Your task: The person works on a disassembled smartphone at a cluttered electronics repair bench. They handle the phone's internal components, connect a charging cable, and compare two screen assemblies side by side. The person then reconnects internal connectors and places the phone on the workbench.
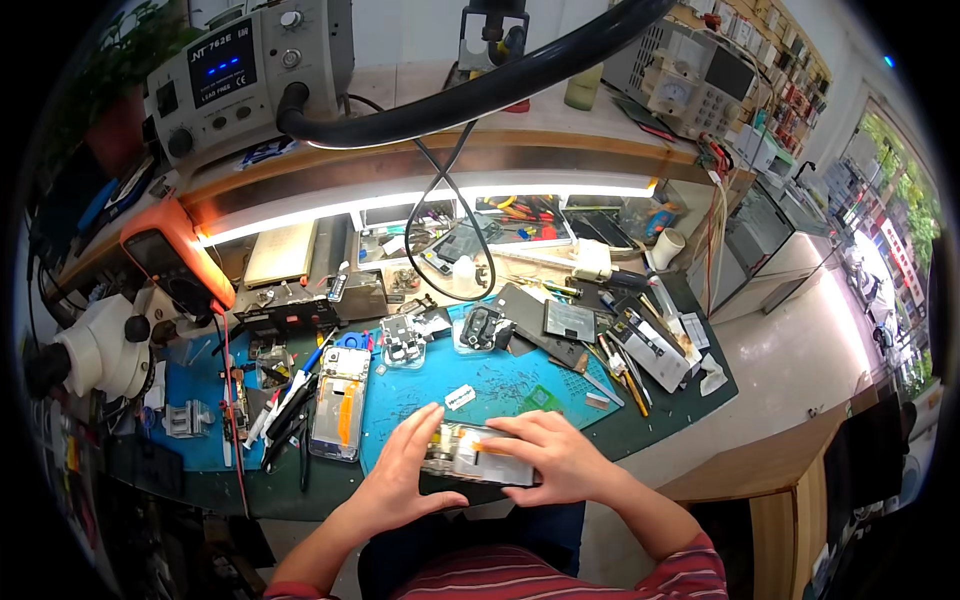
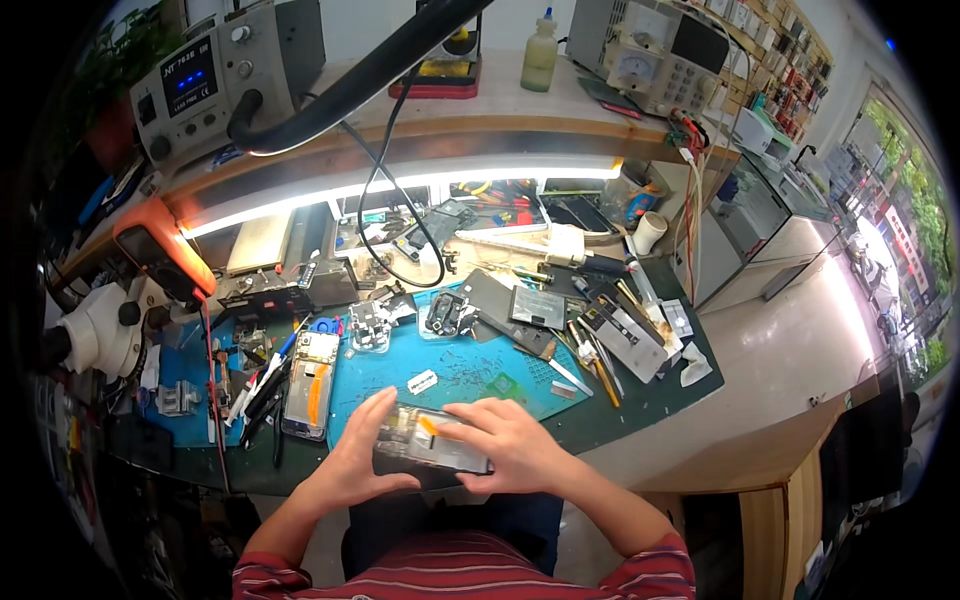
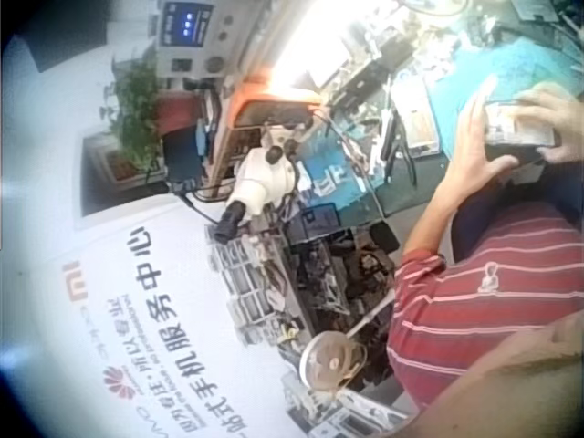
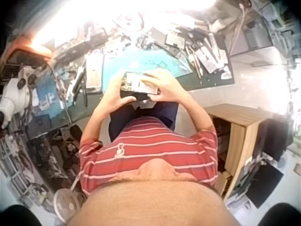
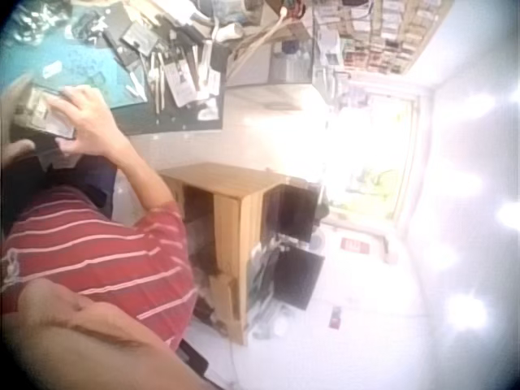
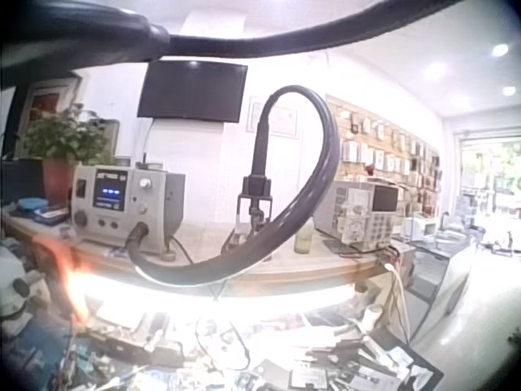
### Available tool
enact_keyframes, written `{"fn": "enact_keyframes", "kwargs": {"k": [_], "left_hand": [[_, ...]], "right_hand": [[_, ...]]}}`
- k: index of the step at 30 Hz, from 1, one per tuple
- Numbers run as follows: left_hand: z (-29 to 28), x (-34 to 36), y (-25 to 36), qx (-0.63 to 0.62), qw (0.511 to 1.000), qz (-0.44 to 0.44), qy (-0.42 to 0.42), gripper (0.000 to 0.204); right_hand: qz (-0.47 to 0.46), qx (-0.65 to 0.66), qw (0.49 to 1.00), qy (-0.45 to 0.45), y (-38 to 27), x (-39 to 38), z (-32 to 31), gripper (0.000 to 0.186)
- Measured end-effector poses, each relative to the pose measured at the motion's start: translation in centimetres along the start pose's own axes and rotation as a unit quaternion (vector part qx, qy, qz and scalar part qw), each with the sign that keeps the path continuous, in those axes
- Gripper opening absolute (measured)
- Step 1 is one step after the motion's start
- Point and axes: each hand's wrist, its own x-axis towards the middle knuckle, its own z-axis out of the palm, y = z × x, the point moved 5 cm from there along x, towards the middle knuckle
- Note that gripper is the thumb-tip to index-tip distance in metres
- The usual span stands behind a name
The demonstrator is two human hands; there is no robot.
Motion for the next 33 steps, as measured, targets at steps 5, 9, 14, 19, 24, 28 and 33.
{"fn": "enact_keyframes", "kwargs": {"k": [5, 9, 14, 19, 24, 28, 33], "left_hand": [[0.8, -1.0, -1.3, 0.086, 0.996, 0.008, 0.017, 0.097], [0.4, -1.0, -1.4, 0.090, 0.995, 0.015, 0.028, 0.094], [0.4, -1.2, -1.5, 0.095, 0.995, 0.013, 0.041, 0.094], [0.4, -1.2, -1.6, 0.099, 0.994, 0.008, 0.050, 0.093], [-0.1, -1.2, -1.1, 0.089, 0.994, 0.009, 0.055, 0.091], [0.4, -1.3, -1.4, 0.095, 0.994, -0.006, 0.056, 0.091], [-0.2, -2.0, -0.1, 0.006, 0.995, 0.001, 0.099, 0.084]], "right_hand": [[-0.034, -0.022, 0.999, 0.016, 2.7, 1.4, -1.6, 0.063], [0.065, -0.287, 0.935, 0.199, 11.1, 2.3, -7.4, 0.059], [0.003, -0.430, 0.900, 0.075, 14.6, 2.7, -6.3, 0.042], [-0.018, -0.543, 0.827, 0.144, 13.6, 3.4, -7.0, 0.034], [0.227, -0.274, 0.843, 0.403, 12.6, 2.1, -13.8, 0.014], [0.308, 0.346, 0.788, 0.407, 12.7, -1.1, -11.8, 0.037], [0.338, 0.493, 0.771, 0.219, 3.3, -3.5, -5.0, 0.081]]}}
